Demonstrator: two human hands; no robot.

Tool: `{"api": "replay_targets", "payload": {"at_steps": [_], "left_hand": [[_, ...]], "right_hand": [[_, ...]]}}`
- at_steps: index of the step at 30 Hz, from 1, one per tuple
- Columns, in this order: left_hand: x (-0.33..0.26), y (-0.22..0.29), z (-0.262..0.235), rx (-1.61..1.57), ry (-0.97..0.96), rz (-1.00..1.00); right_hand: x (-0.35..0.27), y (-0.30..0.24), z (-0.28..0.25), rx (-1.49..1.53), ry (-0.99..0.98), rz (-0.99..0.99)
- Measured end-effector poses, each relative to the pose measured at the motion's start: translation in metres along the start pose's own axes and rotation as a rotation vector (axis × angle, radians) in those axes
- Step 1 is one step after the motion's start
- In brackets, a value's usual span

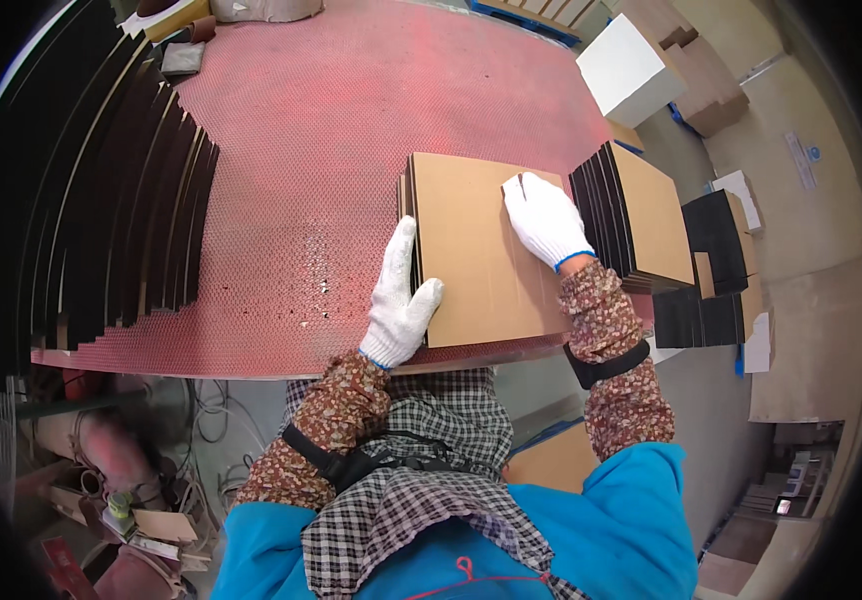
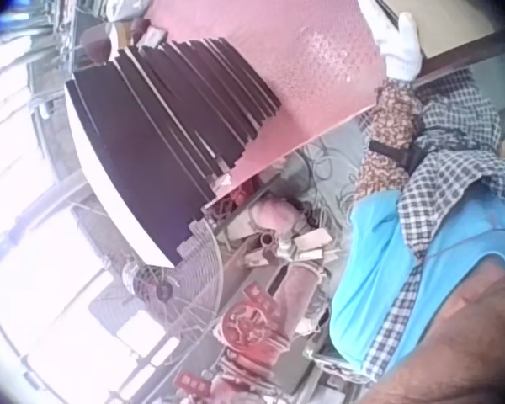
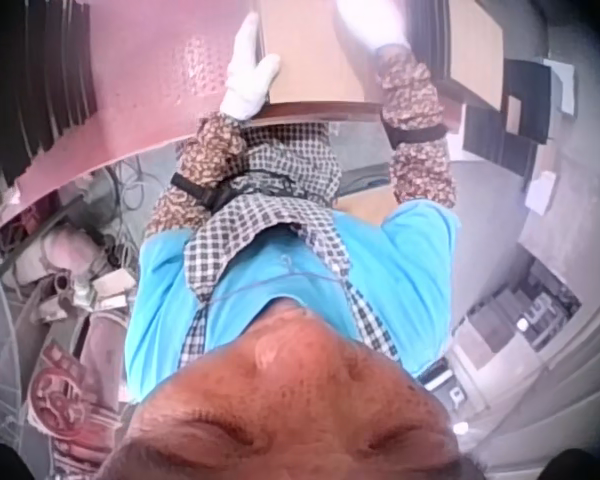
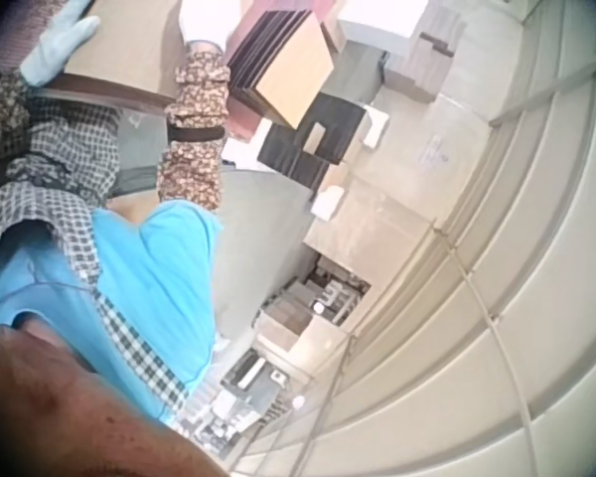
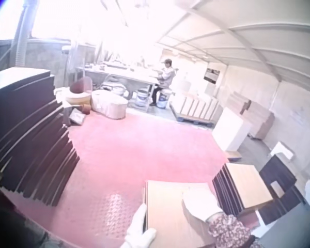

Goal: Inspecting and rubbing the edges of cardboard panels with a block before stacking them at a factory workstation.

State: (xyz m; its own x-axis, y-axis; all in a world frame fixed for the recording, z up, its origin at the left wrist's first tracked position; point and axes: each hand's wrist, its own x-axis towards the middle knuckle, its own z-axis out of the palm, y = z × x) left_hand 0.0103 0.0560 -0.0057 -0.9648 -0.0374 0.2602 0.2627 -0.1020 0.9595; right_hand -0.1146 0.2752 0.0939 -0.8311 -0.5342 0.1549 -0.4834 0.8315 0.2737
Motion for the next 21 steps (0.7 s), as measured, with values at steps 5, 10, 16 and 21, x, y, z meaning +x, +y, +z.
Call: {"api": "replay_targets", "payload": {"at_steps": [5,10,16,21], "left_hand": [[0.000,-0.004,0.001,0.032,0.015,0.042],[-0.001,0.000,0.001,-0.020,0.006,0.012],[0.002,0.000,0.001,0.055,0.000,0.027],[0.000,-0.005,0.002,0.050,0.027,0.077]], "right_hand": [[-0.059,-0.026,-0.030,-0.043,-0.075,-0.046],[-0.124,-0.058,-0.077,0.158,-0.167,-0.048],[-0.121,-0.092,-0.088,0.364,-0.102,0.078],[-0.094,-0.094,-0.083,0.438,-0.126,0.246]]}}
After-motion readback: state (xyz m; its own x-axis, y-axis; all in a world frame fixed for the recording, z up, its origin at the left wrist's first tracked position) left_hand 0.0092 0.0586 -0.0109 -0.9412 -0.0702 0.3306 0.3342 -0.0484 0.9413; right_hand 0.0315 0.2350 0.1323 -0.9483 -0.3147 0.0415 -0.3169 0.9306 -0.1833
